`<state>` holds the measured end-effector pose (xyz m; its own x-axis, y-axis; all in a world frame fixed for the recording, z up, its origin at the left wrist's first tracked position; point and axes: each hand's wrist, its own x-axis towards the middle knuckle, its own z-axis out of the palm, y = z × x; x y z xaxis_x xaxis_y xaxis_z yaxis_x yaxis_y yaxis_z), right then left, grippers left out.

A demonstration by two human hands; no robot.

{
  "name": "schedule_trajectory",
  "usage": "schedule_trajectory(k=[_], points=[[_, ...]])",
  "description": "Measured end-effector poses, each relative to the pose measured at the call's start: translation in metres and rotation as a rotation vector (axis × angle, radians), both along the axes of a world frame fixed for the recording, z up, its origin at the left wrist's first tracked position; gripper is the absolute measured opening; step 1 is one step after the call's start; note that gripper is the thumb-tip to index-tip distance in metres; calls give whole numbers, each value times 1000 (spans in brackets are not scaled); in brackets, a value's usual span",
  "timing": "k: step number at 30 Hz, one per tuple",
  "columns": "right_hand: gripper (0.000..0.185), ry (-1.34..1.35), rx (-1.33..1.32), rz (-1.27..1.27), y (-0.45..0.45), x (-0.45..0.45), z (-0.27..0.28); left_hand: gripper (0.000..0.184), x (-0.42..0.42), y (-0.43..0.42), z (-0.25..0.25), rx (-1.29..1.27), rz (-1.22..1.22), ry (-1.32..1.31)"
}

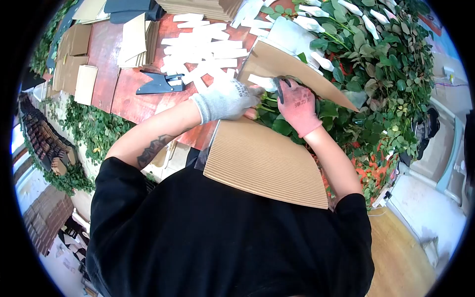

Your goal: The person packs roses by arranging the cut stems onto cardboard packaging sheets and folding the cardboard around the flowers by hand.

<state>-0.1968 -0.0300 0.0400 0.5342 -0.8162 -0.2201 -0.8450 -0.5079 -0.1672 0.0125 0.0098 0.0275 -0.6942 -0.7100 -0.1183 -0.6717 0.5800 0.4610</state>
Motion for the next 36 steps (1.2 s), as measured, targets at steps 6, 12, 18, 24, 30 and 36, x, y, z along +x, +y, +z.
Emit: schedule_trajectory(k=[6,12,18,24,30,36], points=[[43,-292,-122,-16,5,-14,-50,31,-1,0,-2,-6,-57,-80],[46,-124,-92,-18,2,-15,-45,33,-4,-2,4,102,-18,-176],[38,-153,-141,19,8,-9,-38,33,6,-2,-2,12,-29,60],[39,-102,-82,18,8,-12,-37,33,5,-29,-17,-93,316,169],[40,-273,-197,-41,14,-18,-66,17,26,-35,-23,-169,240,210],[42,-173,-78,36,10,-10,-56,33,32,-29,51,15,369,21]])
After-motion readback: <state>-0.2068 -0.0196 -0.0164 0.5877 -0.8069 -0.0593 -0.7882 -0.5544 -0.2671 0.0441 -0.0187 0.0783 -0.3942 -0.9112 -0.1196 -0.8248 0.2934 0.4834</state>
